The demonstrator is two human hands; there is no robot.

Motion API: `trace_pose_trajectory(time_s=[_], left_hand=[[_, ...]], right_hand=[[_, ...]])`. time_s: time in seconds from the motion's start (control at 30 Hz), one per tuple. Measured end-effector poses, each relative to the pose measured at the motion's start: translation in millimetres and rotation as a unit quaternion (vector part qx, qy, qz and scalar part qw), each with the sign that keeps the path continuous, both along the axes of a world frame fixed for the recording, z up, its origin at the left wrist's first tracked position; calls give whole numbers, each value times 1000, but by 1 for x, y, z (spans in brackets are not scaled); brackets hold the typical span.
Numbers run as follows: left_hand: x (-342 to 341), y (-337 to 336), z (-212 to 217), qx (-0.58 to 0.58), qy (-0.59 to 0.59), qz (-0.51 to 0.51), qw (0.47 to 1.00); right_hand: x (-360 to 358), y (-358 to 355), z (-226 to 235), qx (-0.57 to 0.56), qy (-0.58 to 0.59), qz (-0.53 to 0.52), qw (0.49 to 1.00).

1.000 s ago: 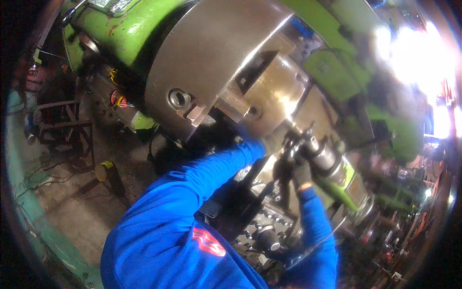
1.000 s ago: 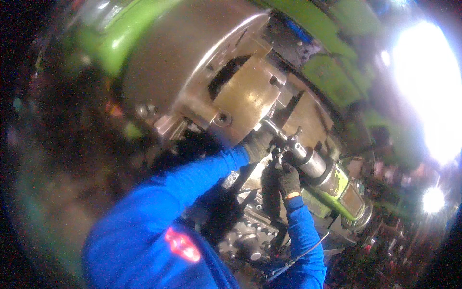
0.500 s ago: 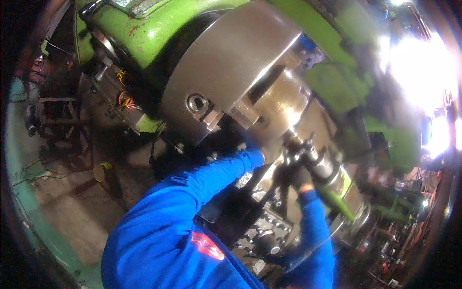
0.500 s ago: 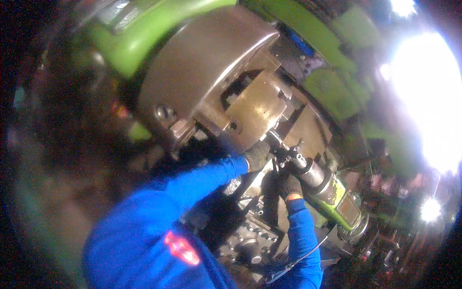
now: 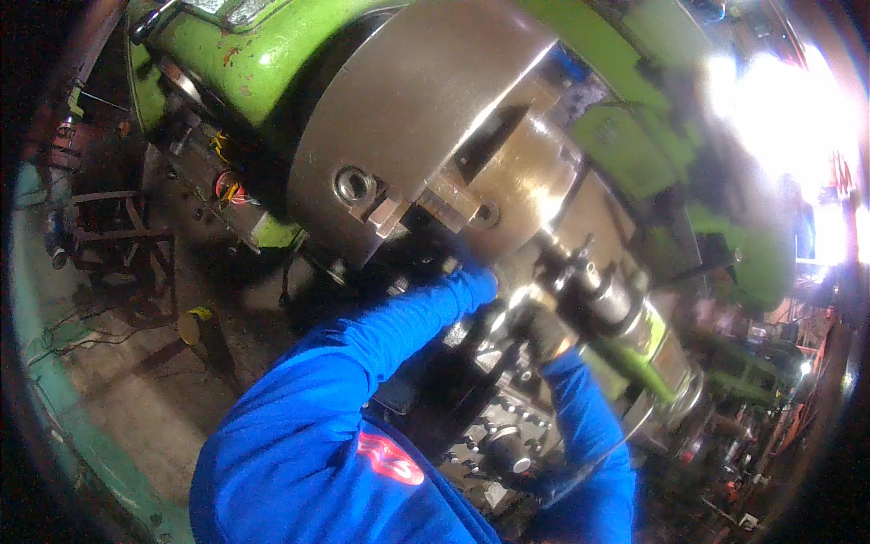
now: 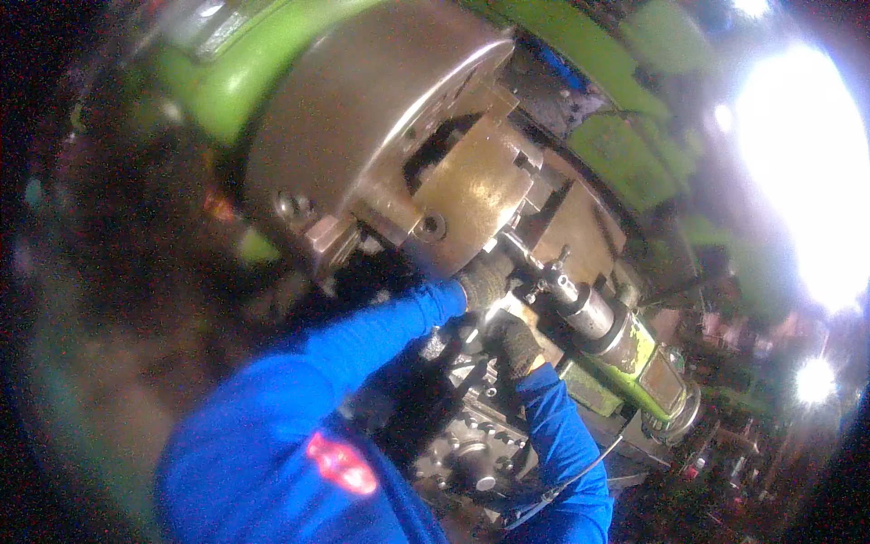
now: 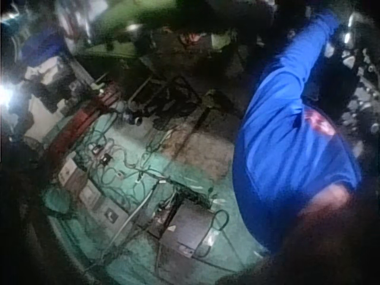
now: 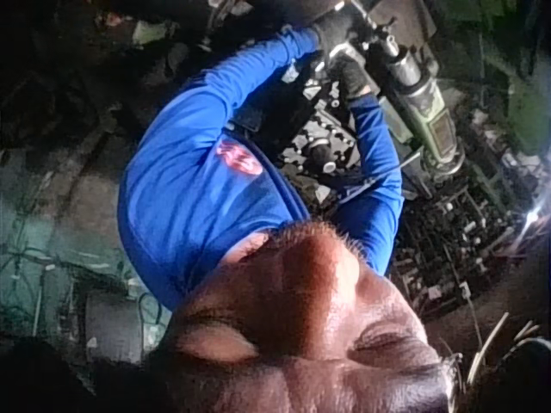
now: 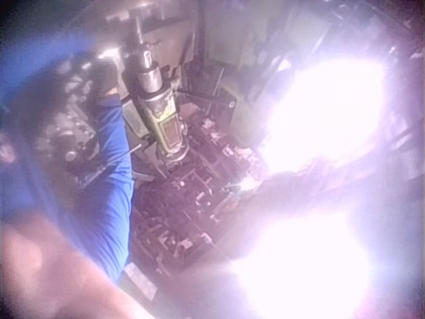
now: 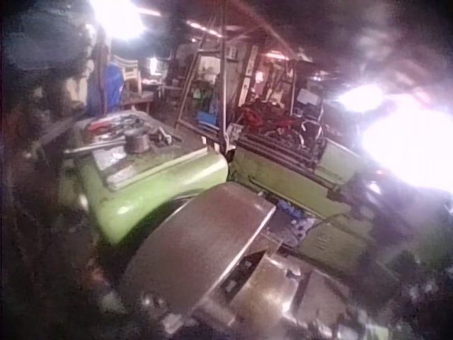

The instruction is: The person operates a green industrial lathe, using gloved hands to adjust the chuck and spindle components. The operator repeatedly rotates the chuck by hand and manipulates the tool post and tailstock area, performing manual adjustments to the machine's setup.

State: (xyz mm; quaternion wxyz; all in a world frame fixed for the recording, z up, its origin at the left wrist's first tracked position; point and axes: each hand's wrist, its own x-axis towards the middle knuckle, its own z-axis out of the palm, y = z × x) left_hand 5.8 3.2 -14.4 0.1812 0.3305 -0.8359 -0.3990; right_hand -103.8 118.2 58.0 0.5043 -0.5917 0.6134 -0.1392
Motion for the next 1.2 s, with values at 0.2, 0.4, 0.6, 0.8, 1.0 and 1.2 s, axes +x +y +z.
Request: trace_pose_trajectory(time_s=[0.2, 0.4, 0.6, 0.8, 1.0, 1.2], left_hand=[[2, -9, 5, 3, -24, -25, 999], [-1, -13, 7, -4, -35, -39, 999], [-6, -12, 9, -13, -42, -58, 997], [-9, -15, 7, -31, -61, -70, 995], [-12, -16, 5, -61, -87, -94, 990], [-18, -11, 1, -123, -181, -188, 958]], right_hand=[[29, -18, 28, 257, -248, -306, 882], [30, -24, 20, 262, -213, -278, 899], [-12, 7, -63, 106, -159, -85, 978], [-3, 3, -57, 213, -298, -257, 894], [-5, 16, -86, 160, -463, -348, 799], [15, -5, -61, 285, -472, -468, 691]])
